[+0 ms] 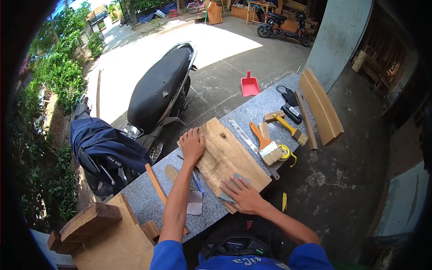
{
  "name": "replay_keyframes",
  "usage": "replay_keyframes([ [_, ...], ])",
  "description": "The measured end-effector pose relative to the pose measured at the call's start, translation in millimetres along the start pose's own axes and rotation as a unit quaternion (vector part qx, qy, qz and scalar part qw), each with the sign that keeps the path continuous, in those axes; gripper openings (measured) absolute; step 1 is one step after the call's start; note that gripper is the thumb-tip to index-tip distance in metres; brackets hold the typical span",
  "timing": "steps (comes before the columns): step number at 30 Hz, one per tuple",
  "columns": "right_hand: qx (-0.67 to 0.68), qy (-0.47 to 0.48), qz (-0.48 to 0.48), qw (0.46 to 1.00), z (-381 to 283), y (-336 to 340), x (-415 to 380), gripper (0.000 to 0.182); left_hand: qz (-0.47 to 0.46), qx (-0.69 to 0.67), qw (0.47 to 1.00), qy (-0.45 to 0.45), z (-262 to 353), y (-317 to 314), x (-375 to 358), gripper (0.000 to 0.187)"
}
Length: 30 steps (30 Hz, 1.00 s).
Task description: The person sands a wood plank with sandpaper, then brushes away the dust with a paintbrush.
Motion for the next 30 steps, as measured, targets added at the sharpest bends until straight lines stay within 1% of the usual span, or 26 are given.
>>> replay_keyframes([
  [1, 0.009, 0.074, -0.048, 0.996, -17, -8, -12, 0.056, -0.003, 0.0, 1.0, -0.002, 0, 1, 1, 0.036],
  [2, -0.01, 0.015, -0.006, 1.0, 1, -3, -2, 0.058, -0.004, 0.0, 1.0, -0.003, 0, 2, 3, 0.036],
  [4, -0.047, -0.104, 0.073, 0.991, 44, 10, 21, 0.061, -0.008, -0.001, 1.0, 0.0, 0, 1, 1, 0.036],
  [5, -0.053, -0.198, 0.084, 0.975, 63, 13, 28, 0.063, -0.007, -0.001, 1.0, 0.001, 1, 0, 0, 0.036],
  [6, -0.031, -0.129, 0.06, 0.989, 44, 5, 27, 0.063, -0.006, 0.0, 1.0, 0.002, 1, 0, -1, 0.036],
  [8, 0.021, 0.007, 0.016, 1.0, -1, -10, 13, 0.064, 0.002, 0.01, 1.0, -0.004, -1, 1, 0, 0.035],
  [9, 0.025, 0.035, -0.001, 0.999, -4, -9, 11, 0.063, 0.008, 0.016, 1.0, -0.007, -2, 0, -1, 0.035],
  [10, 0.017, -0.038, 0.032, 0.999, 14, -1, 23, 0.063, 0.014, 0.021, 1.0, -0.009, 0, 1, 0, 0.034],
  [12, -0.001, -0.18, 0.091, 0.98, 53, 14, 45, 0.064, 0.005, 0.004, 1.0, 0.0, 1, 3, 3, 0.034],
  [13, -0.045, -0.21, 0.106, 0.971, 50, 13, 49, 0.065, -0.001, -0.004, 1.0, 0.006, 2, 4, 2, 0.034],
  [14, -0.018, -0.127, 0.079, 0.989, 31, 2, 48, 0.065, -0.001, 0.0, 1.0, 0.008, 2, 3, 0, 0.034],
  [16, 0.041, 0.04, 0.033, 0.998, -13, -14, 40, 0.066, 0.0, 0.012, 1.0, 0.004, -1, 0, 0, 0.034],
  [17, 0.039, 0.041, 0.019, 0.998, 0, -15, 46, 0.068, 0.004, 0.016, 1.0, 0.004, -3, -2, 0, 0.034],
  [18, 0.017, -0.049, 0.053, 0.997, 26, -7, 60, 0.068, -0.007, 0.006, 1.0, 0.007, -2, -2, -1, 0.035],
  [20, -0.032, -0.223, 0.119, 0.967, 75, 9, 75, 0.069, -0.024, -0.015, 0.999, 0.015, -1, -1, 1, 0.037],
  [21, -0.07, -0.236, 0.138, 0.959, 68, 9, 76, 0.068, -0.022, -0.012, 1.0, 0.018, -1, -2, 0, 0.037],
  [22, -0.037, -0.169, 0.109, 0.979, 51, 0, 75, 0.069, -0.019, -0.007, 1.0, 0.018, -2, -3, 0, 0.037],
  [24, 0.029, -0.031, 0.05, 0.998, 16, -14, 66, 0.07, -0.01, 0.002, 1.0, 0.009, -3, -3, 3, 0.036],
  [25, 0.059, -0.036, 0.046, 0.997, 24, -12, 71, 0.072, -0.005, 0.006, 1.0, 0.004, -2, -3, 3, 0.035],
  [27, 0.005, -0.18, 0.106, 0.978, 54, -6, 86, 0.071, 0.004, 0.016, 1.0, -0.001, 0, 1, 0, 0.033],
  [28, -0.026, -0.249, 0.138, 0.958, 62, 4, 89, 0.07, 0.002, 0.02, 1.0, 0.002, -2, 2, 0, 0.033],
  [29, -0.047, -0.253, 0.136, 0.957, 47, 5, 88, 0.068, 0.001, 0.021, 1.0, 0.005, -2, 3, 1, 0.033],
  [30, -0.009, -0.174, 0.109, 0.979, 29, -6, 88, 0.068, -0.001, 0.02, 1.0, 0.005, 0, 2, 1, 0.033],
])
Point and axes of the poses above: each hand's wrist, its own x-axis towards the middle knuckle, its own y-axis out of the back of the hand, z = x × y, the point moved 10 cm from there along x, towards the middle knuckle, and after that the axes turned 14 degrees about -y, right-handed, at the moved point
